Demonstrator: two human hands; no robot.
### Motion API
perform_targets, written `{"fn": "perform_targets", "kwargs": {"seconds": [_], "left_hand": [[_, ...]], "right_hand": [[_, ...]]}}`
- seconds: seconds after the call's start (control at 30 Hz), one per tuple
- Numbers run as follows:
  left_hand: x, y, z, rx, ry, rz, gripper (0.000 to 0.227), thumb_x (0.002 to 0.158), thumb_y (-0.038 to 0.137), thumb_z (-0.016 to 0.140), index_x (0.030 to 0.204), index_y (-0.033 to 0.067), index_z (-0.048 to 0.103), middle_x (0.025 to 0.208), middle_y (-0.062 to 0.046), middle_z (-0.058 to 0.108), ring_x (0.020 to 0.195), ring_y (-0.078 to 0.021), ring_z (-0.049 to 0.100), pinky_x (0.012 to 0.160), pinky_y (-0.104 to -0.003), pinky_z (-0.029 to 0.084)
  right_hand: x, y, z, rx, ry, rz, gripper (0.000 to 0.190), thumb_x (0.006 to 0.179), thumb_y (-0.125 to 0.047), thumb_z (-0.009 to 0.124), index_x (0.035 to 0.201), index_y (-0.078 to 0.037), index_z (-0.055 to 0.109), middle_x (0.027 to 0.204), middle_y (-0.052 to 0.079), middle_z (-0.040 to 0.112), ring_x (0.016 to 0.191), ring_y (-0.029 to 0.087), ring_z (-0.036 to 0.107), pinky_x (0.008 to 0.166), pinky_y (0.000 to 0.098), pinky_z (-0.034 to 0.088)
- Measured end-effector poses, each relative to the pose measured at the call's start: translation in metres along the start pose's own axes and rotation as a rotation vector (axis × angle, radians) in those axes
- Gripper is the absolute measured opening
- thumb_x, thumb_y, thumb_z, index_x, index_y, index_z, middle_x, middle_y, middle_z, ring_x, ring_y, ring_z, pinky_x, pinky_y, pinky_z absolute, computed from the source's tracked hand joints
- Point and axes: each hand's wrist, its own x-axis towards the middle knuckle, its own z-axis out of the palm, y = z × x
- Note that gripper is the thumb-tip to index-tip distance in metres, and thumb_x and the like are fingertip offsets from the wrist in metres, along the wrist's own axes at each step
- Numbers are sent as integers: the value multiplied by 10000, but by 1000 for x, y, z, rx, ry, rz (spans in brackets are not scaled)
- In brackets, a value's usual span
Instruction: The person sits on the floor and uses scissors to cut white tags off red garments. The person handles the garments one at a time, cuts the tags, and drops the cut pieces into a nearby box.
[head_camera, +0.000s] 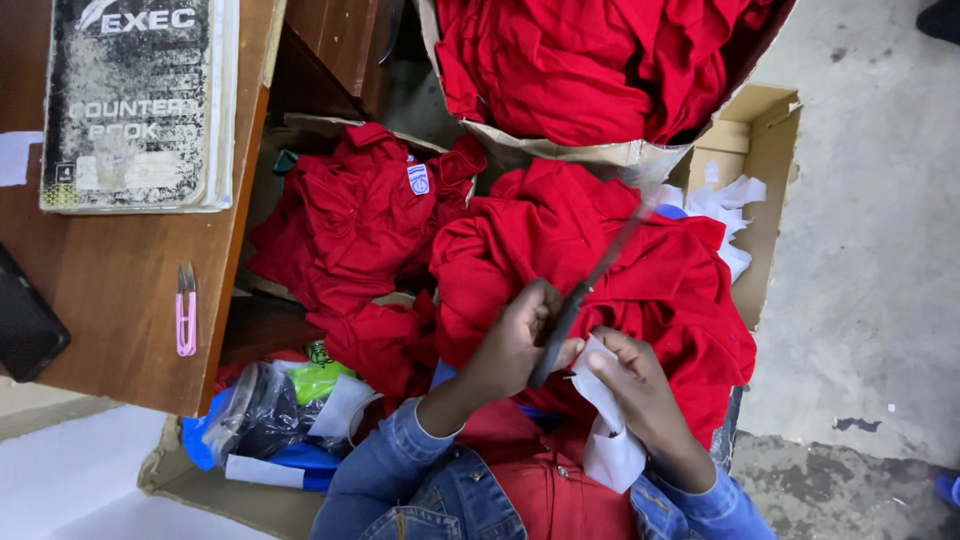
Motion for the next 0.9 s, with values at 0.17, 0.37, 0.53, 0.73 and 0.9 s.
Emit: {"fn": "perform_targets", "kwargs": {"seconds": [0.17,0.37,0.53,0.73,0.9], "left_hand": [[6,-10,-7,-34,59,34,403,857,72,818,1011,171,459,770,80,413,652,5,360,573,-193,298],[-7,19,-20,272,157,-4,381,856,147,843,1104,108,557,905,-2,637,799,-111,647,720,-265,563],[-62,70,-49,753,-242,-148,253,960,180,720,879,101,493,712,-26,690,589,-110,564,531,-383,449],[-118,55,-77,1048,-516,-372,413,902,117,638,1274,108,458,947,-198,682,838,-454,681,663,-522,450],[-126,55,-80,1097,-433,-605,400,919,244,752,1181,134,471,918,-155,716,793,-405,697,649,-546,445]], "right_hand": [[-2,-9,2,45,46,-158,244,1031,-159,656,813,-50,674,819,19,580,716,94,524,602,248,367],[2,-13,-11,63,-111,-187,277,1079,-247,594,1031,8,693,1050,72,616,952,167,578,816,289,445],[7,-21,-26,-337,13,-326,287,1078,-276,564,1057,-28,706,1080,61,684,1047,186,632,922,322,481],[13,-36,-26,-391,30,-298,319,1061,-311,563,1045,-33,719,1099,75,691,1049,194,642,928,328,467],[17,-27,-27,-318,12,-262,286,1055,-275,590,1000,-23,714,1127,84,666,1085,192,625,944,330,453]]}}
